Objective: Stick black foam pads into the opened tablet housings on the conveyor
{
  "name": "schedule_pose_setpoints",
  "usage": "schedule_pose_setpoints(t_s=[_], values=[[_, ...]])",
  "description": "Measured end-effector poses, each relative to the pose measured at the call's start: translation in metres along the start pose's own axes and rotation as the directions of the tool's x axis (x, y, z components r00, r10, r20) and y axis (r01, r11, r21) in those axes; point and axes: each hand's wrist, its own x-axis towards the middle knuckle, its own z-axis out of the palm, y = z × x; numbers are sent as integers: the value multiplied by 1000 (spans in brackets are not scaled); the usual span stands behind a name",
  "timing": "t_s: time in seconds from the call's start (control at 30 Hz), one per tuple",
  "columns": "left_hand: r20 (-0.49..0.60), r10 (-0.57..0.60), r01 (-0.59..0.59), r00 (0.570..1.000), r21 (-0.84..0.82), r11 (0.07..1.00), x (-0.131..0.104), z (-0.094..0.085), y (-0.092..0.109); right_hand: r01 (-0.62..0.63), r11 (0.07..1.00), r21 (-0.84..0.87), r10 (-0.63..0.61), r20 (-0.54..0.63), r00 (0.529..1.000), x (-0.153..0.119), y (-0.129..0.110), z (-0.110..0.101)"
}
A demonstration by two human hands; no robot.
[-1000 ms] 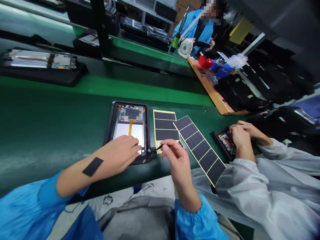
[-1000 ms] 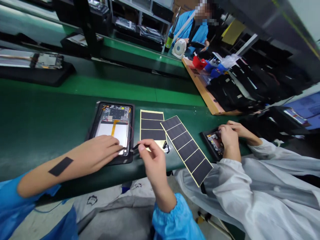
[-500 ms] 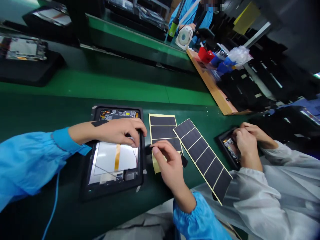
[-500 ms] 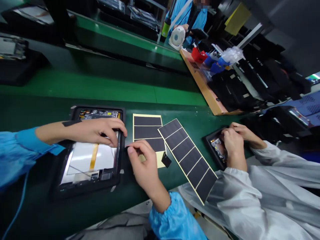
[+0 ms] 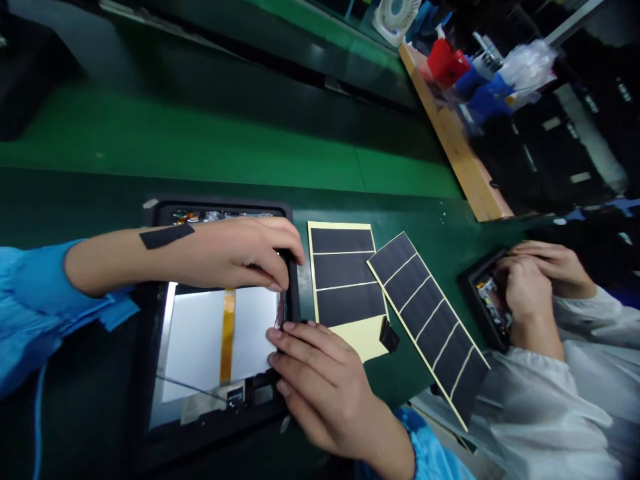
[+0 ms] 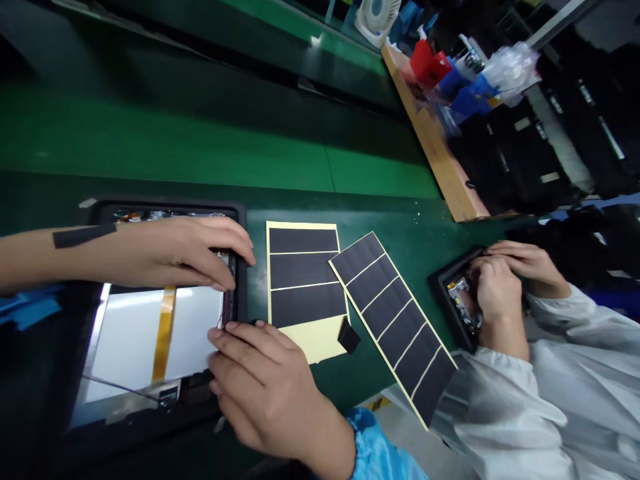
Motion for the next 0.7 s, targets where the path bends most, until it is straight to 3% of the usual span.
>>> schedule_pose_setpoints(t_s=[0.17, 0.3, 0.37, 0.57, 0.7], values=[[-170, 79, -54, 982, 149, 987, -14, -1, 25, -57, 990, 129, 64, -50, 997, 3, -2, 2], [-99, 102, -93, 990, 93, 991, -26, 9, 47, -58, 983, 177, 71, -69, 995, 5, -2, 3], [-60, 81, -75, 995, 97, 992, -31, 15, 46, -51, 982, 180, 66, -74, 995, 6, -2, 2], [-82, 41, -33, 996, 100, 994, -37, 24, 36, -33, 980, 198, 53, -98, 994, 3, 0, -1], [-60, 21, -9, 998, 201, 980, -31, 28, 40, -55, 980, 190, 73, -92, 993, 2, 0, -2]])
